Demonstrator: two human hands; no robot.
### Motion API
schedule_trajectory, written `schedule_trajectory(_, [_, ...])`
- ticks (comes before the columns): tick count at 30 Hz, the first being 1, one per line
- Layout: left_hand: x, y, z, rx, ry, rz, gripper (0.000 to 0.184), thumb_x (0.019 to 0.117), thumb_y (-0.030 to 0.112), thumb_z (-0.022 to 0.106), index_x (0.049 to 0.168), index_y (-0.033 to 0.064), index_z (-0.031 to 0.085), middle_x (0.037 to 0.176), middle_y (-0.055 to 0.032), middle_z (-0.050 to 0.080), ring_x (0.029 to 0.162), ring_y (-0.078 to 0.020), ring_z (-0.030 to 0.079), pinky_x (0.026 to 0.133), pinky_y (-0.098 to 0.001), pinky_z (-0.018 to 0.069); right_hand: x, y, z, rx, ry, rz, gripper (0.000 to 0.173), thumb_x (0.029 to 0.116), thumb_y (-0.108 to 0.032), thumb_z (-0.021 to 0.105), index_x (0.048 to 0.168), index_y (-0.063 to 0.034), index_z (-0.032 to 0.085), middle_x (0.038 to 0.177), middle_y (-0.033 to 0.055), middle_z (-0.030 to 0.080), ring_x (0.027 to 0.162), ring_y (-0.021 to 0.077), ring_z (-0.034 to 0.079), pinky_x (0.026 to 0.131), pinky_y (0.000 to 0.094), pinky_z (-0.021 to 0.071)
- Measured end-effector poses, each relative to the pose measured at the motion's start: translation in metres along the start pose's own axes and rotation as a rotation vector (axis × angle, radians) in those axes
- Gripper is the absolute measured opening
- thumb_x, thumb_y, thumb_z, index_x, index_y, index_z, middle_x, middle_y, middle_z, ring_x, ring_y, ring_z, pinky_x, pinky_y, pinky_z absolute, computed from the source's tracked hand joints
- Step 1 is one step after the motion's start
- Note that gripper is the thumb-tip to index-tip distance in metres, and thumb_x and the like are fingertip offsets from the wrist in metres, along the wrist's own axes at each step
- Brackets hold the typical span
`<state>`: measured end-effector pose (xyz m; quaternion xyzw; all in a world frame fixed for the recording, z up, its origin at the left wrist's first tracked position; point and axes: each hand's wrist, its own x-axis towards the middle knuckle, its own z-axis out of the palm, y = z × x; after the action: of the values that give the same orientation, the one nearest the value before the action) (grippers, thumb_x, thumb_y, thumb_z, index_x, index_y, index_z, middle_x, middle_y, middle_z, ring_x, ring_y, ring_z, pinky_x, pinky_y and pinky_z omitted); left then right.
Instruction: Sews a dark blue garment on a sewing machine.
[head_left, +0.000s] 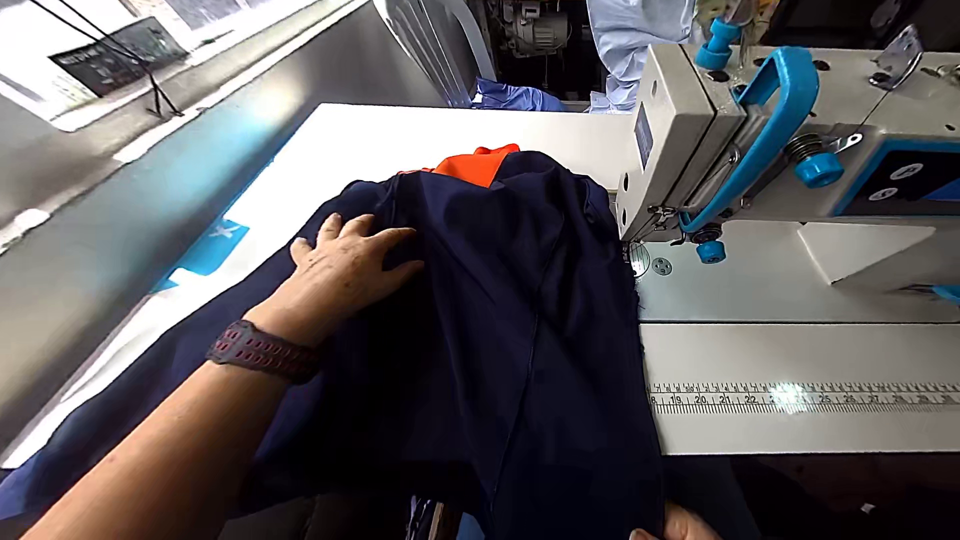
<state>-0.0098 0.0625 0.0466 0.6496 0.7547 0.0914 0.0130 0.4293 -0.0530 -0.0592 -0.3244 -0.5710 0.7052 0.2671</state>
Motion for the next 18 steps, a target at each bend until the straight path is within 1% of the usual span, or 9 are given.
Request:
schedule_trajectory(1, [-0.006,0.019,-0.002,-0.029,0.123,0.108,0.039,0.0979,0.026,0.068,0.128,0.0008,0.068,0.137,-0.0372,0.054,0.133,-0.0642,0.041,0.097,-0.0838,0.0312,-0.001,0.001,0.001,0.011,0.034,-0.032,0.03,0.0971,-0.012,0.067,0.123,0.0031,0.06,0.112,-0.0039,0.074,0.108,0.0014,0.068,0.1,0.0287,0.0557])
schedule_trajectory(2, [-0.016,0.044,-0.002,-0.056,0.218,0.236,0.032,0.0981,0.019,0.061,0.12,-0.0037,0.069,0.13,-0.0344,0.059,0.128,-0.059,0.049,0.098,-0.077,0.0375,-0.001,-0.001,0.004,0.02,0.074,-0.052,0.045,0.0947,-0.016,0.072,0.13,0.0042,0.053,0.118,-0.0002,0.073,0.112,0.0063,0.069,0.102,0.0326,0.0556])
schedule_trajectory(3, [-0.029,0.072,0.001,-0.094,0.29,0.379,0.029,0.0978,0.018,0.055,0.111,-0.0028,0.07,0.122,-0.0282,0.064,0.119,-0.0503,0.058,0.095,-0.0675,0.0457,0.0,-0.006,0.009,0.04,0.13,-0.06,0.047,0.0933,-0.016,0.074,0.13,0.0024,0.051,0.117,0.0006,0.073,0.111,0.0082,0.07,0.101,0.0336,0.0567])
schedule_trajectory(4, [-0.042,0.099,0.005,-0.153,0.327,0.529,0.027,0.0977,0.018,0.052,0.102,0.0004,0.072,0.112,-0.0214,0.068,0.108,-0.0403,0.065,0.088,-0.0573,0.0526,0.003,-0.012,0.013,0.053,0.186,-0.064,0.041,0.0937,-0.012,0.072,0.127,0.0004,0.052,0.113,-0.0001,0.074,0.107,0.0078,0.071,0.098,0.0324,0.0578])
schedule_trajectory(6, [-0.068,0.14,0.02,-0.258,0.293,0.785,0.024,0.0994,0.02,0.052,0.094,0.0082,0.072,0.099,-0.0103,0.069,0.093,-0.0252,0.068,0.076,-0.0413,0.0561,0.007,-0.023,0.019,-0.017,0.296,-0.072,0.022,0.099,-0.009,0.063,0.119,-0.0005,0.06,0.103,-0.0038,0.075,0.097,0.0013,0.07,0.089,0.0249,0.0582])
schedule_trajectory(8, [-0.088,0.157,0.037,-0.281,0.198,0.938,0.023,0.1026,0.017,0.049,0.093,0.0113,0.069,0.097,-0.006,0.069,0.093,-0.0215,0.067,0.076,-0.0369,0.0542,0.009,-0.025,0.023,-0.14,0.39,-0.107,0.017,0.1028,-0.009,0.057,0.109,0.0002,0.07,0.093,-0.005,0.075,0.088,-0.0045,0.068,0.082,0.018,0.0566])
schedule_trajectory(12, [-0.106,0.14,0.051,-0.258,0.085,0.991,0.022,0.1005,0.012,0.046,0.093,0.0122,0.067,0.098,-0.0057,0.069,0.096,-0.0237,0.067,0.075,-0.0371,0.0544,0.007,-0.019,0.026,-0.221,0.472,-0.157,0.014,0.0956,-0.007,0.067,0.084,-0.0008,0.073,0.075,-0.0037,0.069,0.07,-0.007,0.06,0.066,0.0122,0.0506])
schedule_trajectory(16, [-0.114,0.111,0.047,-0.202,0.118,0.845,0.024,0.0999,0.021,0.049,0.087,0.0146,0.067,0.094,-0.0033,0.069,0.093,-0.0198,0.067,0.077,-0.0335,0.0547,0.006,-0.026,0.028,-0.155,0.445,-0.179,0.006,0.0882,-0.004,0.076,0.087,0.0005,0.071,0.078,0.0003,0.073,0.074,-0.0013,0.067,0.07,0.0168,0.0567])
schedule_trajectory(18, [-0.115,0.103,0.045,-0.117,0.175,0.737,0.029,0.1003,0.028,0.049,0.084,0.0136,0.069,0.09,-0.0047,0.069,0.086,-0.0218,0.067,0.071,-0.0349,0.0551,0.006,-0.027,0.03,-0.094,0.452,-0.156,0.012,0.0855,-0.001,0.077,0.092,-0.0003,0.068,0.079,-0.0006,0.073,0.074,0.0015,0.069,0.071,0.0197,0.0584])
